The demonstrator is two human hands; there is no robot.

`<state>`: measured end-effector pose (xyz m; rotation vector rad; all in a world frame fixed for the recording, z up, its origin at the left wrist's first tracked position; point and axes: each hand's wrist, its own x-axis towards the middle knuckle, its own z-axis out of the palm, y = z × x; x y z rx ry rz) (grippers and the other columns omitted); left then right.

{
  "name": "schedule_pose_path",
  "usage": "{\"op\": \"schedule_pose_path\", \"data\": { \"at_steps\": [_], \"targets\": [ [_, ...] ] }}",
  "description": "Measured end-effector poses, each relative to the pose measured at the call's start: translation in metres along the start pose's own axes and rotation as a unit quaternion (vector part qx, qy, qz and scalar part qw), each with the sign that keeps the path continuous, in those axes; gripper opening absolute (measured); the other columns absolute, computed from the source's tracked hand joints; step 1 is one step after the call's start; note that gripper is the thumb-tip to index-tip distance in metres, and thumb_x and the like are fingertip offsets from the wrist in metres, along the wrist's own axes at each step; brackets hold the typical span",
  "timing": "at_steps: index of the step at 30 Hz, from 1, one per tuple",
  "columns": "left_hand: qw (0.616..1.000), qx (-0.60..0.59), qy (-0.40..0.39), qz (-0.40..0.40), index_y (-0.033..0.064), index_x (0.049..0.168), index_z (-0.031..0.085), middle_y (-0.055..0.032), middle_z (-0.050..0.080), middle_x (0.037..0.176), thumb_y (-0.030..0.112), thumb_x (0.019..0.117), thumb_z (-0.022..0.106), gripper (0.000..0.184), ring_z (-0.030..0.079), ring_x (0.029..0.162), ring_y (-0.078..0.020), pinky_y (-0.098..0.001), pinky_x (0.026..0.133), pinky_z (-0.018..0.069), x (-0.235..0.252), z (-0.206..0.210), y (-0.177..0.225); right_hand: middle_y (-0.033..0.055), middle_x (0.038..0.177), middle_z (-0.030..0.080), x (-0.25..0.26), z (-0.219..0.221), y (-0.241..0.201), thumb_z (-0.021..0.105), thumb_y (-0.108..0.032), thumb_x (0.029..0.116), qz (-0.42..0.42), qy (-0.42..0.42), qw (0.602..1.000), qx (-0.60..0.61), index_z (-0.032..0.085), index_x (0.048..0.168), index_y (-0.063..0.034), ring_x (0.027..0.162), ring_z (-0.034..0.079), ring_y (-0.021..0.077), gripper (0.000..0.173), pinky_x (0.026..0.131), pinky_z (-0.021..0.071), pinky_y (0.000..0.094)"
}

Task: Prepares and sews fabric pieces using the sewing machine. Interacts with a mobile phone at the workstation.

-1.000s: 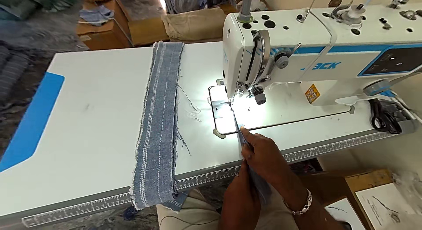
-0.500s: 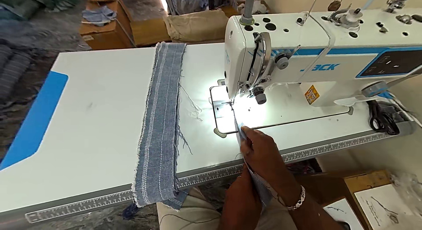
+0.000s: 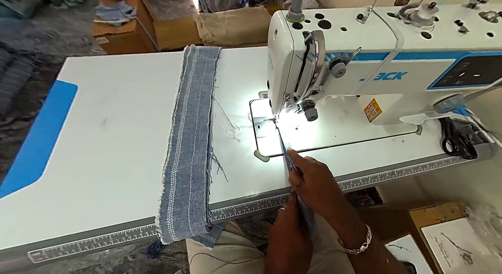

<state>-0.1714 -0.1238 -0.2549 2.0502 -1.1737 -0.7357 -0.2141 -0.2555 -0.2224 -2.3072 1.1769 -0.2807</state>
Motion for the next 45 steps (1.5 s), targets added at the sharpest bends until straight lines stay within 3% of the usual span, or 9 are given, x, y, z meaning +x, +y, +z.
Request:
{"op": "schedule_pose_path", "data": {
  "at_steps": [5,11,15,19,25,30,34,39,45],
  "targets": [
    [1.0,-0.011,-0.023,0.018,0.0013,0.15,0.047,-0.0095,0.075,0.1,0.014,0.1004,0.049,0.052,0.073,0.09,-0.0215,-0.0422,0.083,0.0605,0.003,0.0,-0.004,0.0116,0.102,0.068,0.0,-0.001,0.0,0.056,-0.015,0.1028,0.001,-0.01,1.0,0.005,0.051,0.154,-0.0149,0.08,0.066,0.0235,0.051,0.066,0.0566,0.0416],
    [1.0,-0.017,-0.003,0.01,0.002,0.149,0.049,-0.0126,0.072,0.115,0.01,0.0997,0.048,0.05,0.071,0.102,-0.023,-0.0413,0.091,0.0579,0.003,-0.003,-0.002,0.0121,0.1,0.067,0.003,-0.002,0.001,0.057,-0.015,0.1026,-0.003,-0.009,1.0,0.002,0.053,0.152,-0.0155,0.079,0.066,0.0244,0.05,0.065,0.056,0.0424],
    [0.999,-0.018,-0.04,-0.001,0.0057,0.154,0.043,-0.0087,0.074,0.104,0.014,0.1018,0.048,0.053,0.073,0.093,-0.0202,-0.0415,0.086,0.0596,0.008,-0.008,-0.002,0.0115,0.098,0.066,0.0,-0.001,0.0,0.058,-0.015,0.1021,-0.003,-0.004,1.0,0.008,0.052,0.153,-0.0163,0.077,0.064,0.0238,0.052,0.062,0.0548,0.0413],
    [1.0,-0.003,-0.016,0.0,0.0045,0.15,0.049,-0.0113,0.073,0.113,0.014,0.1018,0.048,0.049,0.072,0.101,-0.0222,-0.0424,0.091,0.0588,0.005,-0.005,-0.003,0.0108,0.1,0.066,0.002,-0.001,0.002,0.057,-0.015,0.1019,-0.002,-0.008,1.0,0.022,0.052,0.153,-0.0171,0.077,0.064,0.0218,0.052,0.063,0.0553,0.04],
    [0.998,0.002,-0.062,-0.019,0.0,0.143,0.053,-0.012,0.073,0.104,0.015,0.1006,0.05,0.045,0.072,0.098,-0.0252,-0.0447,0.088,0.0586,0.002,-0.005,0.005,0.0017,0.084,0.062,-0.001,-0.001,0.003,0.06,-0.038,0.1043,-0.023,0.043,0.99,0.131,0.074,0.12,-0.0146,0.064,0.056,0.0133,0.032,0.054,0.0491,0.032],
    [0.994,0.01,-0.106,-0.036,0.0027,0.14,0.055,-0.0104,0.073,0.103,0.016,0.1009,0.05,0.042,0.071,0.098,-0.0242,-0.044,0.089,0.0578,0.005,-0.014,0.006,0.0121,0.098,0.064,0.002,0.004,-0.005,0.069,-0.037,0.0989,0.035,0.016,0.997,0.06,0.054,0.141,-0.0126,0.072,0.062,0.0263,0.051,0.059,0.0545,0.0457],
    [0.996,-0.017,-0.089,-0.02,0.0026,0.147,0.05,-0.0098,0.074,0.105,0.015,0.1019,0.049,0.047,0.072,0.098,-0.0213,-0.0419,0.089,0.0582,0.004,-0.013,0.001,0.0138,0.101,0.067,0.0,0.0,-0.002,0.058,-0.015,0.1021,0.019,0.029,0.999,0.03,0.055,0.147,-0.0125,0.073,0.064,0.0265,0.045,0.061,0.0552,0.0461],
    [0.998,-0.064,-0.01,0.011,0.0022,0.142,0.057,-0.0106,0.072,0.115,0.012,0.1012,0.048,0.043,0.07,0.105,-0.0195,-0.0396,0.095,0.0566,0.001,0.001,-0.004,0.0134,0.105,0.067,-0.002,-0.003,-0.001,0.055,-0.016,0.1041,0.017,-0.007,1.0,0.014,0.051,0.154,-0.0155,0.081,0.066,0.0259,0.05,0.066,0.0567,0.044],
    [0.998,0.006,-0.065,-0.024,0.0075,0.151,0.048,-0.0108,0.072,0.11,0.015,0.1011,0.051,0.051,0.071,0.099,-0.0229,-0.0431,0.09,0.0579,0.01,-0.013,0.004,0.0132,0.106,0.068,0.001,-0.007,-0.001,0.054,-0.017,0.1044,0.02,-0.031,0.999,0.021,0.05,0.155,-0.0176,0.083,0.067,0.0262,0.051,0.068,0.0569,0.045]
  ]
}}
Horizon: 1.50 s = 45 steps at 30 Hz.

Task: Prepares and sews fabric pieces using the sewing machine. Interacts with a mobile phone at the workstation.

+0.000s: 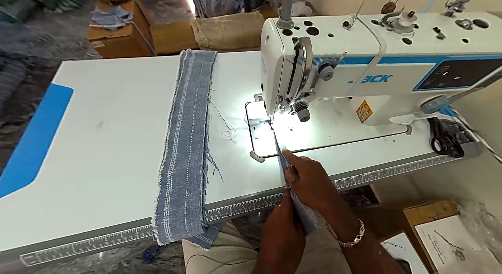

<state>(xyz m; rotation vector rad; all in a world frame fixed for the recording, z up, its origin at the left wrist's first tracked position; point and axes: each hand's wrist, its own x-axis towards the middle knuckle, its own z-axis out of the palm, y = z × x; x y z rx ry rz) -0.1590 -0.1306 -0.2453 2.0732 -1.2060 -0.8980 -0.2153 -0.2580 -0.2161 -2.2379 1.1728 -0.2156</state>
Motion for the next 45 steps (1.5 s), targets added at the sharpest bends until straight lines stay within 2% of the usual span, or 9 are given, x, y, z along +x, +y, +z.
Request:
{"op": "schedule_pose_path", "data": {
  "at_steps": [3,7,15,19,24,30,36,40,45],
  "targets": [
    [0.999,0.025,-0.032,-0.018,0.0042,0.149,0.05,-0.0132,0.071,0.109,0.011,0.0971,0.057,0.052,0.07,0.098,-0.0255,-0.0431,0.09,0.0567,0.0,-0.007,0.008,0.0137,0.104,0.068,0.0,0.0,0.0,0.054,-0.017,0.1046,0.007,-0.001,1.0,0.027,0.049,0.155,-0.0183,0.08,0.066,0.0271,0.051,0.066,0.0563,0.0463],
    [0.991,0.125,-0.053,-0.008,-0.0008,0.117,0.066,-0.0153,0.07,0.102,0.016,0.1005,0.051,0.028,0.07,0.096,-0.0276,-0.0422,0.087,0.0569,0.007,-0.012,0.012,0.0129,0.103,0.068,0.001,0.002,0.001,0.055,-0.018,0.1035,0.014,0.013,0.999,0.04,0.049,0.156,-0.0191,0.078,0.066,0.0258,0.052,0.064,0.0557,0.0456],
    [0.94,0.269,-0.207,0.031,0.006,0.113,0.065,-0.013,0.069,0.097,0.025,0.1062,0.046,0.027,0.069,0.093,-0.0306,-0.0491,0.081,0.0567,0.042,-0.044,0.011,0.0148,0.106,0.066,0.001,0.015,0.0,0.062,-0.044,0.1023,0.01,0.06,0.998,0.025,0.05,0.153,-0.0118,0.081,0.067,0.0285,0.061,0.066,0.0572,0.0482],
    [0.932,0.299,-0.199,0.051,0.0099,0.106,0.067,-0.0099,0.069,0.09,0.036,0.1061,0.048,0.032,0.07,0.09,-0.0283,-0.0481,0.079,0.057,0.043,-0.049,0.007,0.0145,0.108,0.069,-0.002,0.014,-0.002,0.057,-0.028,0.1044,-0.012,0.063,0.998,0.004,0.053,0.151,-0.0098,0.085,0.069,0.0284,0.05,0.069,0.0585,0.0479],
    [0.922,0.319,-0.214,0.047,0.016,0.141,0.055,-0.0095,0.07,0.094,0.046,0.1071,0.046,0.046,0.07,0.091,-0.0296,-0.048,0.079,0.057,0.045,-0.057,0.013,0.0121,0.106,0.071,-0.005,-0.003,0.003,0.057,-0.012,0.1023,-0.06,0.074,0.995,-0.027,0.061,0.144,-0.0095,0.08,0.069,0.0242,0.042,0.066,0.0589,0.0435],
    [0.914,0.345,-0.203,0.059,0.0112,0.126,0.062,-0.0093,0.068,0.09,0.039,0.1057,0.05,0.036,0.07,0.087,-0.0281,-0.0468,0.074,0.0579,0.054,-0.064,0.018,0.0112,0.101,0.068,0.003,0.003,0.002,0.058,-0.014,0.1008,-0.062,0.045,0.995,-0.065,0.065,0.139,-0.0095,0.082,0.069,0.0251,0.039,0.066,0.0582,0.0432],
    [0.906,0.369,-0.194,0.073,0.0172,0.143,0.055,-0.0081,0.07,0.093,0.051,0.1051,0.048,0.052,0.07,0.089,-0.0277,-0.047,0.077,0.0573,0.076,-0.081,0.027,0.0117,0.101,0.068,0.027,-0.017,-0.005,0.06,-0.017,0.1019,-0.071,0.016,0.995,-0.074,0.071,0.13,-0.0086,0.087,0.068,0.0263,0.031,0.072,0.0568,0.046],
    [0.973,0.202,-0.083,0.075,0.0142,0.125,0.072,-0.0136,0.072,0.091,0.034,0.1081,0.05,0.034,0.071,0.083,-0.0303,-0.0539,0.075,0.0571,0.089,-0.099,0.014,0.0089,0.078,0.062,0.031,-0.045,-0.002,0.056,-0.015,0.1063,-0.092,-0.036,0.99,0.105,0.057,0.13,-0.0057,0.057,0.057,0.0199,0.026,0.051,0.0494,0.0366],
    [0.956,-0.267,-0.031,-0.113,0.0015,0.127,0.05,-0.0154,0.07,0.094,0.028,0.1081,0.053,0.033,0.072,0.066,-0.0224,-0.0379,0.061,0.0629,0.117,-0.091,0.022,0.0074,0.086,0.067,0.069,-0.068,0.021,0.058,-0.015,0.106,-0.059,-0.205,0.962,0.169,0.063,0.119,-0.0051,0.072,0.066,0.0154,0.017,0.064,0.0585,0.0326]
  ]
}}
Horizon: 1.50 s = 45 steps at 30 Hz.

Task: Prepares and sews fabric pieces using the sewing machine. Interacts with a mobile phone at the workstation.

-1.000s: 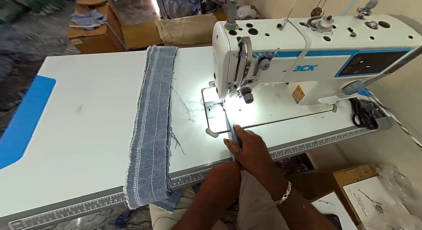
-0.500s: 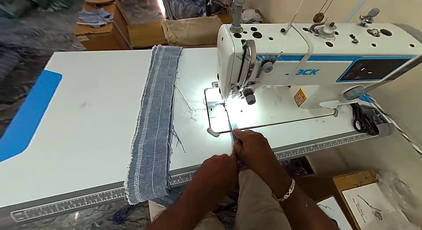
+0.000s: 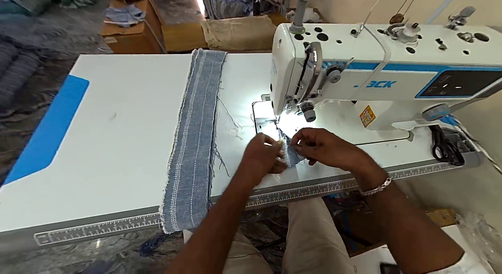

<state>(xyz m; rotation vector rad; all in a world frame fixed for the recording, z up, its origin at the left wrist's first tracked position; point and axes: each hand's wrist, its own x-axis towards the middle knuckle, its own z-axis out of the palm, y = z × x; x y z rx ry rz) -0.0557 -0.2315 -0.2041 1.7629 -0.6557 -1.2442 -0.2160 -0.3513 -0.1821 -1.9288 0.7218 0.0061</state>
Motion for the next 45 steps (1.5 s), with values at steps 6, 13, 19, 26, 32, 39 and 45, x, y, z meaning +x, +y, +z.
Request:
{"op": "schedule_pose_path", "data": {
  "at_steps": [6,13,19,26,32,39,45],
  "targets": [
    [0.989,-0.101,-0.101,-0.03,0.0021,0.127,0.049,-0.0171,0.069,0.097,0.011,0.104,0.059,0.027,0.075,0.075,-0.0234,-0.0352,0.066,0.0638,-0.004,0.017,0.001,0.0088,0.09,0.071,-0.006,-0.027,0.011,0.071,-0.003,0.095,-0.006,-0.06,0.998,0.03,0.069,0.113,-0.0016,0.081,0.071,0.0159,0.018,0.074,0.0629,0.0313],
    [0.991,-0.006,-0.129,0.014,0.0008,0.122,0.057,-0.0137,0.072,0.097,-0.005,0.093,0.068,0.031,0.075,0.084,-0.0221,-0.0364,0.075,0.0641,-0.004,0.005,-0.004,0.0068,0.088,0.073,-0.004,-0.032,0.009,0.072,-0.007,0.0949,0.018,-0.059,0.998,0.006,0.072,0.105,-0.0023,0.08,0.074,0.0144,0.011,0.077,0.0644,0.0291],
    [0.998,0.006,-0.058,0.036,-0.0013,0.102,0.07,-0.0096,0.073,0.09,0.015,0.099,0.068,0.017,0.074,0.076,-0.0149,-0.0308,0.074,0.0636,0.009,0.005,-0.001,0.0084,0.092,0.073,0.008,-0.022,0.005,0.067,-0.015,0.1007,0.038,-0.038,0.999,0.007,0.069,0.103,-0.0029,0.083,0.075,0.0173,0.012,0.078,0.0647,0.033],
    [0.996,-0.087,0.018,-0.032,0.0014,0.127,0.045,-0.0165,0.071,0.087,0.0,0.0927,0.071,0.043,0.075,0.067,-0.0221,-0.0339,0.064,0.0649,0.015,0.021,-0.004,0.0087,0.078,0.068,0.009,0.034,0.003,0.066,-0.018,0.0969,0.06,0.203,0.952,-0.223,0.067,0.108,-0.0063,0.07,0.068,0.0261,0.016,0.064,0.0555,0.0489],
    [0.999,-0.037,0.02,-0.01,0.0029,0.126,0.053,-0.0173,0.072,0.086,0.002,0.0919,0.071,0.038,0.075,0.067,-0.024,-0.0369,0.063,0.0652,0.017,0.022,-0.01,0.0107,0.104,0.07,-0.021,0.066,0.03,0.066,-0.007,0.0966,-0.119,0.249,0.933,-0.232,0.065,0.13,-0.006,0.084,0.071,0.0206,0.034,0.073,0.0609,0.0392],
    [0.998,-0.055,-0.019,-0.012,0.0072,0.137,0.048,-0.0182,0.073,0.087,-0.003,0.0946,0.067,0.047,0.075,0.069,-0.0238,-0.0345,0.064,0.0642,0.014,0.017,-0.008,0.0049,0.102,0.07,-0.017,0.065,0.047,0.067,-0.014,0.1001,-0.18,0.297,0.923,-0.166,0.078,0.115,-0.0109,0.084,0.067,0.0109,0.019,0.073,0.0572,0.0268],
    [0.996,-0.076,-0.028,-0.024,0.0095,0.145,0.041,-0.019,0.07,0.091,-0.001,0.0978,0.062,0.052,0.074,0.07,-0.0239,-0.0353,0.066,0.0639,0.013,0.013,-0.007,0.0065,0.098,0.069,-0.013,0.068,0.048,0.067,-0.014,0.0988,-0.205,0.303,0.9,-0.235,0.078,0.112,-0.0083,0.083,0.068,0.0152,0.018,0.07,0.0572,0.0312]
  ]
}}
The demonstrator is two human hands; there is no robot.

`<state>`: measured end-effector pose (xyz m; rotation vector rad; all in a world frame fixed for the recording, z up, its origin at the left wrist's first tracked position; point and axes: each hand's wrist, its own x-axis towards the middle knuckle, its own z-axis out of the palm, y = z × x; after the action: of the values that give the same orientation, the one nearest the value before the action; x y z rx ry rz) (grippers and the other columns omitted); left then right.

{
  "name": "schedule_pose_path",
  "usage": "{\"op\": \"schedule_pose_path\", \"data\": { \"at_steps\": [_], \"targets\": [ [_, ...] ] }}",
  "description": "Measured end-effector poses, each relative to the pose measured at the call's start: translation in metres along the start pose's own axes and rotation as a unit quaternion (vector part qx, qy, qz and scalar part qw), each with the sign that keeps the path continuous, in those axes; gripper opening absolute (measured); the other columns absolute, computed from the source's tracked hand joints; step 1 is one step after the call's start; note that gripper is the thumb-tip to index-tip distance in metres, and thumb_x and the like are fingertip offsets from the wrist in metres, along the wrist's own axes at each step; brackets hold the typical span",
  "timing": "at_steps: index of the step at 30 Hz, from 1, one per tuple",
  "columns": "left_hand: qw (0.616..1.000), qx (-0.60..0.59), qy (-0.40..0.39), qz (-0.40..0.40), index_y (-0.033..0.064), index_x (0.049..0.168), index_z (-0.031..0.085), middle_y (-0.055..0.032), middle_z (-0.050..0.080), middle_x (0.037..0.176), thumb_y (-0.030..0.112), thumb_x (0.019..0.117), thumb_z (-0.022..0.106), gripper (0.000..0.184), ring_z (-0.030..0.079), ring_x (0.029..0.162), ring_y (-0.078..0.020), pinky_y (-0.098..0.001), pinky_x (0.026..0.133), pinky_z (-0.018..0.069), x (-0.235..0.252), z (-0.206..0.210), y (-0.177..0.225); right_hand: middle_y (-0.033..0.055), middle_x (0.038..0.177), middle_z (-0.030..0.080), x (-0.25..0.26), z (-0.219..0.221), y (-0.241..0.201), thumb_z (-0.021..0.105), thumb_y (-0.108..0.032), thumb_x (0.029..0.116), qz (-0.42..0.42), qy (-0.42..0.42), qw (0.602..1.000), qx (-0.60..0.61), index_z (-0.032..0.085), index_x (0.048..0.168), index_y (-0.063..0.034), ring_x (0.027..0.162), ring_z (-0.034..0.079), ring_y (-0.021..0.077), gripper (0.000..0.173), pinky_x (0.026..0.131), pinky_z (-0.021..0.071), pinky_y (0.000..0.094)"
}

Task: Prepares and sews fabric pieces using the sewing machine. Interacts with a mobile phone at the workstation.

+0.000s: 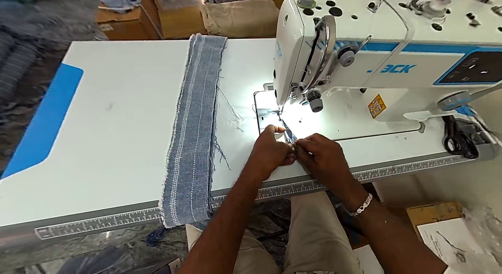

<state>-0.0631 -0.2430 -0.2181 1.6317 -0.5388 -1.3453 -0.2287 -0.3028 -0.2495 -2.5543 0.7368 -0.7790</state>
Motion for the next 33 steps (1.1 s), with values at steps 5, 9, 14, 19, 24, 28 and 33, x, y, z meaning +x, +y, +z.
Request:
{"op": "schedule_pose_path", "data": {
  "at_steps": [5,9,14,19,24,28,33],
  "targets": [
    [1.0,-0.002,0.004,-0.015,0.0074,0.143,0.039,-0.0171,0.07,0.09,0.007,0.103,0.059,0.044,0.074,0.07,-0.0223,-0.0343,0.066,0.0637,0.001,0.001,0.0,0.0064,0.099,0.07,-0.003,0.0,-0.001,0.068,-0.012,0.0979,-0.023,0.006,1.0,0.001,0.077,0.11,-0.0072,0.085,0.068,0.0148,0.016,0.073,0.0574,0.0296],
    [0.999,0.027,0.018,-0.023,0.0035,0.137,0.043,-0.0162,0.069,0.089,0.009,0.1025,0.059,0.039,0.073,0.068,-0.0209,-0.0348,0.064,0.0637,0.006,0.004,0.002,0.0065,0.098,0.07,0.0,-0.001,-0.003,0.068,-0.012,0.0972,-0.026,-0.005,1.0,-0.007,0.078,0.107,-0.0073,0.084,0.068,0.016,0.014,0.072,0.0573,0.0313],
    [0.979,0.2,0.046,-0.016,-0.0006,0.122,0.057,-0.0133,0.071,0.084,0.015,0.0996,0.061,0.027,0.073,0.066,-0.0199,-0.037,0.061,0.0634,0.017,0.002,0.009,0.0136,0.103,0.065,0.008,-0.008,-0.019,0.064,-0.011,0.0991,-0.027,-0.13,0.987,-0.089,0.073,0.117,-0.0029,0.092,0.067,0.0276,0.022,0.078,0.0579,0.0406],
    [0.961,0.272,0.028,-0.03,0.002,0.096,0.061,-0.0087,0.07,0.069,0.02,0.0981,0.066,0.019,0.069,0.054,-0.0158,-0.0321,0.054,0.06,0.028,-0.013,0.018,0.0184,0.107,0.06,0.009,-0.003,-0.044,0.061,-0.001,0.0949,-0.043,-0.207,0.951,-0.226,0.067,0.12,0.0056,0.093,0.062,0.0332,0.026,0.07,0.0556,0.0409],
    [0.954,0.288,0.083,-0.02,0.0037,0.096,0.061,-0.008,0.07,0.07,0.023,0.0976,0.063,0.02,0.069,0.056,-0.0169,-0.0354,0.055,0.0596,0.031,-0.014,0.021,0.0192,0.112,0.059,0.019,0.004,-0.035,0.054,-0.003,0.1002,-0.071,-0.175,0.947,-0.259,0.066,0.123,0.0055,0.096,0.061,0.0352,0.027,0.069,0.0513,0.0441],
    [0.959,0.257,0.116,0.004,0.0037,0.101,0.059,-0.0088,0.069,0.074,0.021,0.0991,0.059,0.017,0.07,0.058,-0.0171,-0.0364,0.056,0.0608,0.03,-0.013,0.017,0.0186,0.112,0.063,0.047,0.016,-0.021,0.052,-0.009,0.1015,-0.068,-0.158,0.944,-0.281,0.068,0.116,0.0048,0.096,0.064,0.035,0.026,0.069,0.0506,0.0449],
    [0.959,0.246,0.134,0.034,0.0043,0.114,0.057,-0.0094,0.071,0.078,0.022,0.1032,0.057,0.021,0.072,0.058,-0.0185,-0.0376,0.057,0.063,0.016,-0.01,0.011,0.0192,0.13,0.062,0.065,0.015,-0.004,0.05,-0.006,0.0998,-0.076,-0.182,0.94,-0.279,0.063,0.135,-0.0029,0.106,0.062,0.0395,0.038,0.071,0.051,0.05]
  ]
}}
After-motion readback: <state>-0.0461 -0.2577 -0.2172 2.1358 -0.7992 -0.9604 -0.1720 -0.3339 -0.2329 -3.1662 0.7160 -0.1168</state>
